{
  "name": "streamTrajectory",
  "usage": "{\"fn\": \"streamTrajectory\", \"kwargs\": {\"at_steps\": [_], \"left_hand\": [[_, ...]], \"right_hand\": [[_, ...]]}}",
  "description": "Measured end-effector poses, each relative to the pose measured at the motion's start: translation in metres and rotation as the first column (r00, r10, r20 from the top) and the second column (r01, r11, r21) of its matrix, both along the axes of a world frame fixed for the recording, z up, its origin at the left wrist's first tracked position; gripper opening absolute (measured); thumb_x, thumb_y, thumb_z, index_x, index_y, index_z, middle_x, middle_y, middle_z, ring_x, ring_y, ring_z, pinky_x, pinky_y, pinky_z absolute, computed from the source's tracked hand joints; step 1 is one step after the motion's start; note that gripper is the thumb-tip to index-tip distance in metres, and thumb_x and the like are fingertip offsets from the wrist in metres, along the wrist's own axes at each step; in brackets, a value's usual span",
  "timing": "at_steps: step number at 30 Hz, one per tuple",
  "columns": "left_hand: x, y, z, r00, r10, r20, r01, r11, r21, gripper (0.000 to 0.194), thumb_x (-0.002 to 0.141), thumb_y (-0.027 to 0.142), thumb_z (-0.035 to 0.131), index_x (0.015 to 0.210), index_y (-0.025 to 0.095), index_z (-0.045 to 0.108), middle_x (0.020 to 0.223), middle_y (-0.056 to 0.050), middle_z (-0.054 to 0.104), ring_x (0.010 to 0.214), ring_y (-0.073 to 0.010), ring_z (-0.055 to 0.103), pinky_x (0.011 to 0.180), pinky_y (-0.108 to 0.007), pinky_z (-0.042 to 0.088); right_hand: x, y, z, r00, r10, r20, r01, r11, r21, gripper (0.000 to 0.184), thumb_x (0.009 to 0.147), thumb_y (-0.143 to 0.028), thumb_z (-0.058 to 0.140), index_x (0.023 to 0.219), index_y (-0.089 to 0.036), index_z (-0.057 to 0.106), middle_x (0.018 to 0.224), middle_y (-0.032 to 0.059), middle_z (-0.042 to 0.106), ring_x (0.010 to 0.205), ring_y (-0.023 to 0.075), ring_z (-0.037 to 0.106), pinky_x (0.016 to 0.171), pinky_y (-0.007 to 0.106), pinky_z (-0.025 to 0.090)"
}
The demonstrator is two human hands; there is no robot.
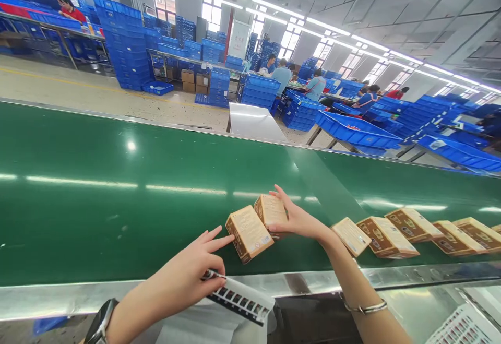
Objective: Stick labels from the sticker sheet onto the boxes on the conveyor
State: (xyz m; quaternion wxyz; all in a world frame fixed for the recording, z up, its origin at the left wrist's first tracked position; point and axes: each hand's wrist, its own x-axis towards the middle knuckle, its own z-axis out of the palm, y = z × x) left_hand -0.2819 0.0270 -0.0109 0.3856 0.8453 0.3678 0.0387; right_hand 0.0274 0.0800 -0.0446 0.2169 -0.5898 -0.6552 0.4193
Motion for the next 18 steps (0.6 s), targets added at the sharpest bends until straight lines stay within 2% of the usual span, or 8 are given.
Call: {"fn": "streamTrajectory", "kwargs": {"at_steps": [4,6,8,10,12,14,16,18], "left_hand": [[-0.015,-0.010,-0.001,0.992,0.062,0.112,-0.049,0.992,-0.113,0.010,0.084,0.020,0.066,0.078,0.022,0.074,0.152,-0.004,0.048,0.142,-0.0329,0.040,0.111,-0.045,0.040],[-0.025,-0.023,0.002,0.984,0.090,0.151,-0.067,0.987,-0.148,0.010,0.084,0.020,0.066,0.080,0.023,0.074,0.135,-0.005,0.065,0.123,-0.0268,0.061,0.099,-0.034,0.048],[-0.033,-0.037,0.008,0.984,0.110,0.142,-0.085,0.981,-0.174,0.010,0.085,0.022,0.064,0.084,0.024,0.074,0.106,-0.002,0.076,0.097,-0.0203,0.069,0.085,-0.026,0.050],[-0.038,-0.048,0.016,0.988,0.122,0.100,-0.099,0.973,-0.208,0.010,0.086,0.026,0.063,0.086,0.025,0.073,0.087,0.001,0.075,0.082,-0.0171,0.067,0.075,-0.022,0.047],[-0.037,-0.054,0.024,0.987,0.145,0.064,-0.127,0.965,-0.230,0.012,0.088,0.031,0.061,0.086,0.026,0.072,0.080,0.002,0.072,0.075,-0.0160,0.063,0.068,-0.021,0.043],[-0.031,-0.053,0.029,0.979,0.197,0.050,-0.180,0.955,-0.235,0.015,0.088,0.032,0.059,0.084,0.024,0.071,0.075,0.002,0.068,0.070,-0.0152,0.058,0.062,-0.021,0.039],[-0.022,-0.047,0.030,0.959,0.278,0.058,-0.257,0.936,-0.239,0.017,0.088,0.032,0.057,0.080,0.021,0.068,0.069,0.002,0.063,0.065,-0.0142,0.052,0.058,-0.022,0.035],[-0.014,-0.041,0.025,0.930,0.357,0.091,-0.320,0.905,-0.280,0.018,0.086,0.031,0.056,0.077,0.019,0.065,0.063,0.004,0.057,0.059,-0.0131,0.047,0.056,-0.022,0.032]], "right_hand": [[0.012,-0.016,0.013,0.970,0.183,-0.159,-0.201,0.974,-0.107,0.137,0.059,-0.049,0.089,0.159,-0.028,-0.003,0.163,0.0172,0.019,0.143,0.0309,0.036,0.114,0.048,0.036],[0.004,-0.031,0.018,0.969,0.185,-0.166,-0.211,0.965,-0.154,0.133,0.062,-0.043,0.088,0.158,-0.028,-0.003,0.163,0.0174,0.019,0.142,0.0312,0.038,0.110,0.051,0.041],[-0.016,-0.047,0.018,0.984,0.125,-0.129,-0.146,0.976,-0.161,0.126,0.067,-0.040,0.084,0.159,-0.027,-0.002,0.162,0.0183,0.023,0.139,0.0323,0.042,0.106,0.054,0.046],[-0.043,-0.056,0.012,0.996,0.061,-0.072,-0.066,0.994,-0.081,0.118,0.071,-0.038,0.082,0.159,-0.025,0.004,0.160,0.0183,0.027,0.140,0.0331,0.042,0.109,0.057,0.041],[-0.070,-0.058,0.006,0.999,0.005,-0.037,-0.003,0.999,0.041,0.105,0.077,-0.037,0.077,0.158,-0.023,0.012,0.161,0.0169,0.027,0.145,0.0316,0.034,0.116,0.055,0.032],[-0.090,-0.057,0.005,0.997,-0.028,-0.077,0.035,0.995,0.097,0.086,0.086,-0.037,0.066,0.157,-0.024,0.019,0.163,0.0140,0.022,0.148,0.0282,0.028,0.116,0.051,0.035],[-0.098,-0.057,0.015,0.991,-0.011,-0.132,0.026,0.993,0.116,0.065,0.094,-0.039,0.055,0.153,-0.027,0.029,0.162,0.0111,0.027,0.147,0.0254,0.031,0.112,0.048,0.042],[-0.096,-0.064,0.032,0.992,0.051,-0.113,-0.029,0.983,0.183,0.047,0.097,-0.040,0.050,0.142,-0.029,0.046,0.154,0.0081,0.043,0.141,0.0240,0.042,0.110,0.047,0.044]]}}
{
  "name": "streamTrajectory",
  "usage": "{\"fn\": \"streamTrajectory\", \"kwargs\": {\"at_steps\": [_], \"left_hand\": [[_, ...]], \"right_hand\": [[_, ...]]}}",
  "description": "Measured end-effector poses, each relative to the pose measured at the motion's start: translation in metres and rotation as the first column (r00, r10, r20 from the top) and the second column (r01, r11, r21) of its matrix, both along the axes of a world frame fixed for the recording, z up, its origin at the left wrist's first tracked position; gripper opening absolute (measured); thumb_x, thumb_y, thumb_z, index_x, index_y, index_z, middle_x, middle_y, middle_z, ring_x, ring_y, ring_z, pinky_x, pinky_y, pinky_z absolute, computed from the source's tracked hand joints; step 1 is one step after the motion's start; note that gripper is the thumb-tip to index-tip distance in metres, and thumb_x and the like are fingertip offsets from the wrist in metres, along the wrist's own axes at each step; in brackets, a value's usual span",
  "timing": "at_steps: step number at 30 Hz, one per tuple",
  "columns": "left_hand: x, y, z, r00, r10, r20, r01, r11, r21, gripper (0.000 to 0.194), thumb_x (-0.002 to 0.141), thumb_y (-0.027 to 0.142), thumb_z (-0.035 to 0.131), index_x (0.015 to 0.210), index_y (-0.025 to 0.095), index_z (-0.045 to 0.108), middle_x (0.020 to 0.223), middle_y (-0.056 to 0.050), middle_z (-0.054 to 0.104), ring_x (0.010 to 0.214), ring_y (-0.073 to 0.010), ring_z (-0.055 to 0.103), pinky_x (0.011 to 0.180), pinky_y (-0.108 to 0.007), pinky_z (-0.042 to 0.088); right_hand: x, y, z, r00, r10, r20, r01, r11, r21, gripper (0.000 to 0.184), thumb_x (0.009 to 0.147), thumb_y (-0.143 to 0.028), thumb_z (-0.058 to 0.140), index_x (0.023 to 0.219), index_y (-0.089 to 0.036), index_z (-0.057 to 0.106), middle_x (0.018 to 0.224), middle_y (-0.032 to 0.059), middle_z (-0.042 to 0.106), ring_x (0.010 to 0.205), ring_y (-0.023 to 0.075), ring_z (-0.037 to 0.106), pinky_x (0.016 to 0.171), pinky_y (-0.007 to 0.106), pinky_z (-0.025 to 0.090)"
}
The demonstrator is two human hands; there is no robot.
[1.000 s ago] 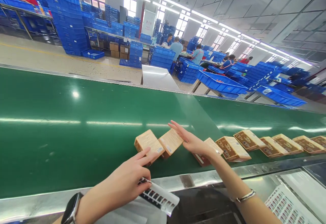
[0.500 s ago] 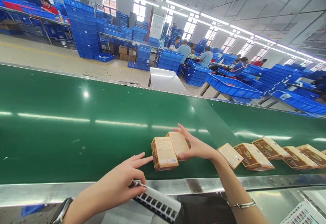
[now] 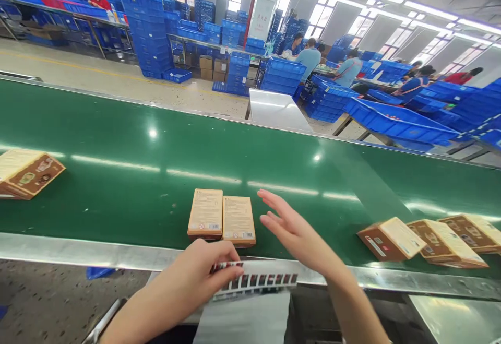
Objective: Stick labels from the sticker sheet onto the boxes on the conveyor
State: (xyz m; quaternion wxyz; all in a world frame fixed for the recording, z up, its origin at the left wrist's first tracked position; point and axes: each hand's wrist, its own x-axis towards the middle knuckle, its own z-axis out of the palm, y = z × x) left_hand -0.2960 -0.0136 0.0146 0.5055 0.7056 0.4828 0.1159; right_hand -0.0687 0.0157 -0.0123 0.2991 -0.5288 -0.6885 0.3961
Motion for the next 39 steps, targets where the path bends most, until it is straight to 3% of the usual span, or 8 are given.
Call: {"fn": "streamTrajectory", "kwargs": {"at_steps": [4,10,19,27,30,32,35,39], "left_hand": [[0.011,0.004,-0.016,0.978,0.103,0.181,-0.094,0.994,-0.056,0.020,0.085,0.035,0.055,0.078,0.018,0.064,0.061,0.004,0.055,0.058,-0.0130,0.045,0.056,-0.023,0.032],[0.015,0.000,-0.026,0.916,0.050,0.399,0.015,0.987,-0.159,0.025,0.089,0.039,0.051,0.091,0.017,0.063,0.075,0.000,0.059,0.068,-0.0146,0.049,0.062,-0.024,0.037],[0.031,-0.008,-0.020,0.967,0.042,0.251,-0.026,0.997,-0.067,0.033,0.090,0.040,0.041,0.064,0.020,0.039,0.057,0.006,0.033,0.056,-0.0112,0.027,0.051,-0.025,0.022],[0.037,-0.011,-0.029,0.967,0.092,0.238,-0.086,0.996,-0.037,0.033,0.092,0.039,0.042,0.064,0.020,0.040,0.055,0.006,0.039,0.053,-0.0103,0.030,0.048,-0.023,0.024],[0.037,-0.013,-0.031,0.961,0.107,0.255,-0.118,0.993,0.029,0.030,0.093,0.036,0.042,0.069,0.020,0.049,0.059,0.002,0.058,0.053,-0.0119,0.048,0.050,-0.022,0.037],[0.037,-0.015,-0.036,0.960,-0.007,0.280,-0.043,0.985,0.169,0.023,0.094,0.029,0.043,0.078,0.020,0.058,0.091,-0.006,0.075,0.072,-0.0162,0.066,0.062,-0.023,0.049],[0.040,-0.017,-0.047,0.956,-0.223,0.192,0.134,0.911,0.390,0.019,0.091,0.017,0.045,0.083,0.018,0.061,0.144,-0.011,0.057,0.090,-0.0207,0.073,0.077,-0.029,0.056],[0.050,-0.016,-0.057,0.953,-0.304,-0.007,0.273,0.845,0.460,0.021,0.090,0.010,0.045,0.076,0.017,0.059,0.153,-0.005,0.044,0.070,-0.0172,0.074,0.065,-0.031,0.058]], "right_hand": [[0.003,-0.030,0.027,0.979,0.137,0.154,-0.164,0.971,0.176,0.025,0.095,-0.030,0.058,0.119,-0.030,0.062,0.116,0.0029,0.073,0.107,0.0210,0.069,0.088,0.036,0.059],[-0.011,-0.057,0.007,0.969,0.025,0.245,-0.144,0.866,0.479,0.032,0.096,-0.012,0.048,0.124,-0.027,0.056,0.089,0.0009,0.073,0.074,0.0173,0.066,0.068,0.031,0.055],[-0.010,-0.071,0.007,0.865,-0.274,0.420,-0.129,0.687,0.715,0.022,0.094,-0.010,0.056,0.110,-0.024,0.061,0.099,0.0031,0.078,0.091,0.0227,0.072,0.094,0.043,0.041],[-0.004,-0.081,0.009,0.900,-0.217,0.378,-0.130,0.694,0.708,0.025,0.089,-0.004,0.058,0.103,-0.024,0.063,0.105,0.0046,0.077,0.097,0.0231,0.073,0.095,0.041,0.045],[0.006,-0.076,0.010,0.953,-0.251,0.169,0.110,0.808,0.579,0.016,0.090,-0.012,0.057,0.093,-0.027,0.063,0.108,0.0053,0.075,0.101,0.0238,0.070,0.089,0.040,0.053],[0.015,-0.062,0.007,0.926,-0.377,-0.014,0.359,0.867,0.345,0.010,0.093,-0.029,0.057,0.085,-0.026,0.062,0.115,0.0079,0.073,0.104,0.0249,0.069,0.085,0.039,0.056],[0.026,-0.033,-0.005,0.833,-0.527,-0.170,0.527,0.849,-0.050,0.034,0.085,-0.056,0.062,0.079,-0.022,0.064,0.122,0.0109,0.070,0.101,0.0268,0.069,0.083,0.039,0.057],[0.030,-0.015,-0.021,0.749,-0.616,-0.245,0.564,0.786,-0.252,0.044,0.069,-0.064,0.072,0.075,-0.021,0.065,0.117,0.0117,0.071,0.098,0.0282,0.068,0.082,0.039,0.056]]}}
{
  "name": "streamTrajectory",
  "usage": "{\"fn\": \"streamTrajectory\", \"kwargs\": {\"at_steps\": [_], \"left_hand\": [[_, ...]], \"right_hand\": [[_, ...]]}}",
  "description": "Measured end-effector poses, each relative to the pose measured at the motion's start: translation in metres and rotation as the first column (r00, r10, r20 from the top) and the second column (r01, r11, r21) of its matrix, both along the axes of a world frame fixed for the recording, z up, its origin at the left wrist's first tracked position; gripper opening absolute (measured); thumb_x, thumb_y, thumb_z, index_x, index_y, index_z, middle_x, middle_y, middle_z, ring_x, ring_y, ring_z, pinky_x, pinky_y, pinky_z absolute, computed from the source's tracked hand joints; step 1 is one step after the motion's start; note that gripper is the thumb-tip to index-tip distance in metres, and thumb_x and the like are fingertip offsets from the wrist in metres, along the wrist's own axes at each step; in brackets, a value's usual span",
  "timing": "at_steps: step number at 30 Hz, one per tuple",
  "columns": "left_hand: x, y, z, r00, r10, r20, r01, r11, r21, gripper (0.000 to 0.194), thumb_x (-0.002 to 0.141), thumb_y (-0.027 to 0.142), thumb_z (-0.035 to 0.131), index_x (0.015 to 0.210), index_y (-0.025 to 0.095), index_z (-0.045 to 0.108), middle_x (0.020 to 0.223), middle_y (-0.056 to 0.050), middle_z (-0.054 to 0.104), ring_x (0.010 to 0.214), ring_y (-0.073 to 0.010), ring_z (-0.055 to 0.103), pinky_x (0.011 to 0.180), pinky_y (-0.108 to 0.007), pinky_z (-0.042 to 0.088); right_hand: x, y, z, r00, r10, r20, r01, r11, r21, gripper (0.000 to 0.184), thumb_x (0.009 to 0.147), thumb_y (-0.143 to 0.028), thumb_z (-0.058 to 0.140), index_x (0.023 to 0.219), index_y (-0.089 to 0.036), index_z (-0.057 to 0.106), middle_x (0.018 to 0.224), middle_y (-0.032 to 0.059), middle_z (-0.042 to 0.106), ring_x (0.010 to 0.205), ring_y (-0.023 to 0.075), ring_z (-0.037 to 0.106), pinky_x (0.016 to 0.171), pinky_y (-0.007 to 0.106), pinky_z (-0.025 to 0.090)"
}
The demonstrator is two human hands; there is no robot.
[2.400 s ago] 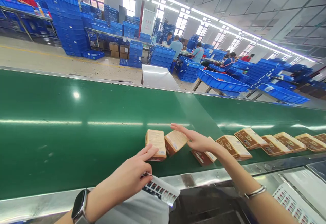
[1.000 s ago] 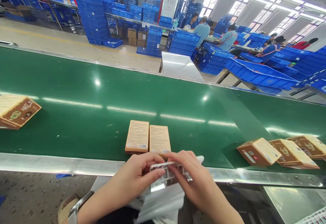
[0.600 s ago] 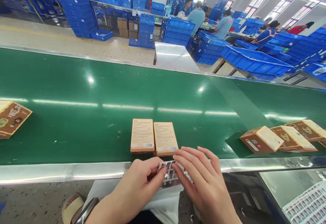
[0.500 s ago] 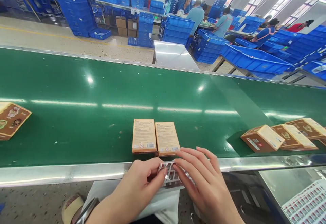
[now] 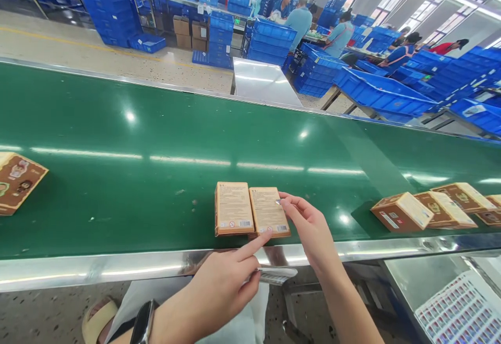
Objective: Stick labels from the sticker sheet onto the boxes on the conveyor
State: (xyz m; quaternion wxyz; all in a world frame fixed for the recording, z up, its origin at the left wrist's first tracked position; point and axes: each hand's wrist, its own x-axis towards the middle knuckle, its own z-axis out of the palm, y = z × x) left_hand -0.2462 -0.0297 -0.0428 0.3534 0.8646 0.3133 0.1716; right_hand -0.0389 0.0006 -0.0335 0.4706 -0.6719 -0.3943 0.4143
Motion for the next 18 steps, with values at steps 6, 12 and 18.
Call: {"fn": "streamTrajectory", "kwargs": {"at_steps": [6,12,18], "left_hand": [[0.013,0.004,0.002,0.999,-0.013,-0.032,0.014,0.999,0.035,0.019,0.087,0.009,0.049,0.075,0.018,0.060,0.153,-0.002,0.044,0.064,-0.0134,0.072,0.063,-0.027,0.057],[0.022,0.006,0.006,0.998,-0.054,-0.045,0.054,0.998,0.013,0.020,0.089,0.010,0.049,0.074,0.018,0.059,0.156,-0.001,0.041,0.067,-0.0155,0.073,0.062,-0.029,0.056],[0.034,0.010,0.007,0.995,-0.080,-0.065,0.081,0.997,0.011,0.021,0.089,0.010,0.049,0.072,0.017,0.059,0.154,-0.003,0.044,0.061,-0.0160,0.072,0.058,-0.031,0.055]], "right_hand": [[0.003,-0.005,-0.002,0.997,-0.082,0.007,0.082,0.997,-0.012,0.043,0.065,-0.061,0.075,0.073,-0.020,0.066,0.112,0.0111,0.072,0.095,0.0278,0.066,0.076,0.037,0.054],[0.010,-0.005,-0.004,0.975,-0.103,0.195,0.101,0.995,0.023,0.040,0.070,-0.060,0.069,0.078,-0.022,0.063,0.093,0.0101,0.074,0.079,0.0262,0.066,0.066,0.037,0.054],[0.013,-0.006,0.000,0.911,-0.184,0.370,0.184,0.982,0.037,0.041,0.073,-0.058,0.066,0.091,-0.024,0.053,0.079,0.0065,0.073,0.072,0.0260,0.068,0.061,0.035,0.051]]}}
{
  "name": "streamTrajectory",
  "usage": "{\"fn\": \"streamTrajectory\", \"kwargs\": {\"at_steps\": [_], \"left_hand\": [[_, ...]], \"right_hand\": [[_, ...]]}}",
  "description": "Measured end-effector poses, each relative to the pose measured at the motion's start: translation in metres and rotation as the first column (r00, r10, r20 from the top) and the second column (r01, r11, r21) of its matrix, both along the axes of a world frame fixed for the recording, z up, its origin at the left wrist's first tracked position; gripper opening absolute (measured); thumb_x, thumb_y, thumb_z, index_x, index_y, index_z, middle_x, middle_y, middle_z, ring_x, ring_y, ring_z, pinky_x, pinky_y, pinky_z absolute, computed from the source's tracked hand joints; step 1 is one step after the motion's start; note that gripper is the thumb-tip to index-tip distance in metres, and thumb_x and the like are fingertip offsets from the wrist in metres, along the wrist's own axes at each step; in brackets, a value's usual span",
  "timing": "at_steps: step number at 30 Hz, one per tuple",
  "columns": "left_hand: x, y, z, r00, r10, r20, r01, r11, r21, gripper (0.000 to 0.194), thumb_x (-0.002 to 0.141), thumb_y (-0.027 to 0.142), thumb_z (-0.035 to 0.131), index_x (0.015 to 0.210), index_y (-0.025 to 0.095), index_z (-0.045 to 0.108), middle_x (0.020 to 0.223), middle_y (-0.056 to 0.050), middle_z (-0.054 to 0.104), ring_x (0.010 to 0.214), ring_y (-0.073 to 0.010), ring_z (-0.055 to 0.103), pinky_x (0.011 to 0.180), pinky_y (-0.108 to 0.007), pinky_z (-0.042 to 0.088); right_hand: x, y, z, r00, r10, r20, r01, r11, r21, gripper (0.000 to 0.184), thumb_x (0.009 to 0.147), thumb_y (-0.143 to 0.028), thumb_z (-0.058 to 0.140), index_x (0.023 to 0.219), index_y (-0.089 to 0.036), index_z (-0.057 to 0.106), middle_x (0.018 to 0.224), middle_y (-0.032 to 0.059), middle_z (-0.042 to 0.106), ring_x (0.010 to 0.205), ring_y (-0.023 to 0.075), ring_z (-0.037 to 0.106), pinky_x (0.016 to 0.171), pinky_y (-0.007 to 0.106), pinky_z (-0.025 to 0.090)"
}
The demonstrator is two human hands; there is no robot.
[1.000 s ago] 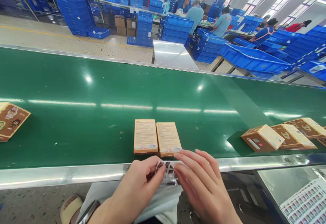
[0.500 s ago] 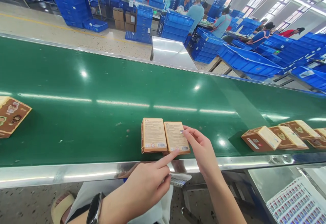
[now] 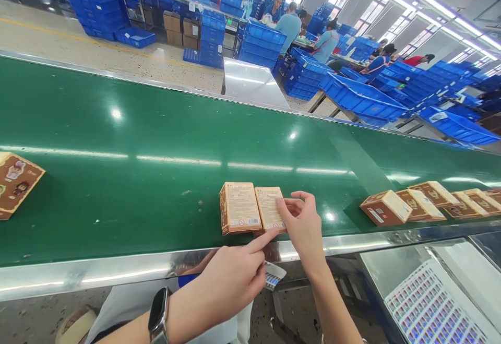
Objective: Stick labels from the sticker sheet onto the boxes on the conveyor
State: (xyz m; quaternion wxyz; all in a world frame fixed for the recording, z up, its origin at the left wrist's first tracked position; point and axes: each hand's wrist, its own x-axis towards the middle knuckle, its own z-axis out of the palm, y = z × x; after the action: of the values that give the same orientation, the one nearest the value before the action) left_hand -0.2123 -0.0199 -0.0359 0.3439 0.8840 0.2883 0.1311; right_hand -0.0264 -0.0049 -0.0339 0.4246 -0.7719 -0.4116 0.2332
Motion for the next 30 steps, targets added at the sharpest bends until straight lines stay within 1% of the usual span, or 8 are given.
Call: {"fn": "streamTrajectory", "kwargs": {"at_steps": [5,8,11,14,16,18,26,30], "left_hand": [[-0.001,-0.002,-0.014,0.991,-0.053,0.122,0.054,0.999,-0.004,0.020,0.093,0.013,0.046,0.077,0.017,0.058,0.151,-0.008,0.049,0.076,-0.0168,0.073,0.070,-0.028,0.052],[-0.008,-0.006,-0.019,0.982,0.042,0.182,-0.016,0.990,-0.142,0.023,0.097,0.020,0.043,0.078,0.019,0.057,0.101,-0.005,0.075,0.071,-0.0155,0.066,0.067,-0.025,0.046],[-0.014,-0.007,-0.013,0.977,0.177,0.116,-0.131,0.936,-0.326,0.033,0.098,0.029,0.041,0.067,0.020,0.046,0.058,0.004,0.052,0.053,-0.0116,0.042,0.053,-0.025,0.030],[-0.017,-0.004,-0.005,0.957,0.275,0.095,-0.205,0.869,-0.450,0.038,0.095,0.036,0.040,0.061,0.020,0.035,0.055,0.006,0.036,0.053,-0.0108,0.028,0.051,-0.027,0.021],[-0.018,-0.002,-0.001,0.940,0.326,0.101,-0.234,0.832,-0.503,0.039,0.093,0.039,0.041,0.060,0.020,0.031,0.054,0.007,0.029,0.054,-0.0107,0.024,0.051,-0.027,0.019],[-0.017,-0.001,0.001,0.927,0.354,0.125,-0.237,0.811,-0.535,0.040,0.092,0.042,0.041,0.060,0.020,0.029,0.056,0.007,0.027,0.055,-0.0107,0.023,0.051,-0.027,0.019],[-0.015,-0.003,0.004,0.917,0.346,0.198,-0.173,0.792,-0.585,0.040,0.094,0.045,0.040,0.063,0.021,0.031,0.059,0.007,0.029,0.057,-0.0108,0.025,0.052,-0.025,0.022],[-0.014,0.000,0.001,0.884,0.416,0.215,-0.220,0.774,-0.594,0.039,0.095,0.045,0.037,0.064,0.020,0.037,0.060,0.005,0.036,0.058,-0.0113,0.031,0.054,-0.024,0.027]], "right_hand": [[0.010,0.009,0.002,0.990,-0.055,0.132,0.058,0.998,-0.019,0.043,0.075,-0.061,0.060,0.093,-0.024,0.048,0.073,0.0046,0.072,0.064,0.0235,0.064,0.060,0.034,0.046],[0.020,0.012,0.002,0.975,-0.049,0.219,0.061,0.997,-0.049,0.035,0.079,-0.055,0.052,0.090,-0.022,0.052,0.069,0.0063,0.072,0.060,0.0237,0.062,0.059,0.035,0.044],[0.023,0.002,0.008,0.939,-0.027,0.342,0.019,0.999,0.028,0.031,0.086,-0.047,0.047,0.093,-0.020,0.059,0.080,0.0105,0.074,0.071,0.0262,0.067,0.063,0.038,0.047],[0.011,-0.019,0.021,0.828,0.116,0.548,-0.267,0.942,0.205,0.024,0.096,-0.037,0.047,0.102,-0.021,0.065,0.100,0.0105,0.075,0.093,0.0253,0.069,0.077,0.039,0.052],[-0.001,-0.033,0.029,0.690,0.321,0.649,-0.551,0.814,0.183,0.017,0.098,-0.030,0.051,0.105,-0.024,0.066,0.107,0.0078,0.074,0.101,0.0234,0.068,0.085,0.039,0.053],[-0.011,-0.043,0.035,0.561,0.444,0.699,-0.709,0.693,0.128,0.014,0.098,-0.024,0.054,0.106,-0.025,0.066,0.110,0.0070,0.074,0.105,0.0234,0.067,0.089,0.039,0.053],[-0.021,-0.054,0.038,0.481,0.398,0.781,-0.742,0.660,0.120,0.017,0.095,-0.010,0.053,0.097,-0.021,0.066,0.107,0.0078,0.075,0.105,0.0231,0.067,0.092,0.040,0.051],[-0.022,-0.060,0.037,0.578,0.350,0.737,-0.720,0.644,0.258,0.020,0.090,-0.005,0.058,0.096,-0.021,0.068,0.102,0.0072,0.076,0.100,0.0227,0.069,0.090,0.037,0.054]]}}
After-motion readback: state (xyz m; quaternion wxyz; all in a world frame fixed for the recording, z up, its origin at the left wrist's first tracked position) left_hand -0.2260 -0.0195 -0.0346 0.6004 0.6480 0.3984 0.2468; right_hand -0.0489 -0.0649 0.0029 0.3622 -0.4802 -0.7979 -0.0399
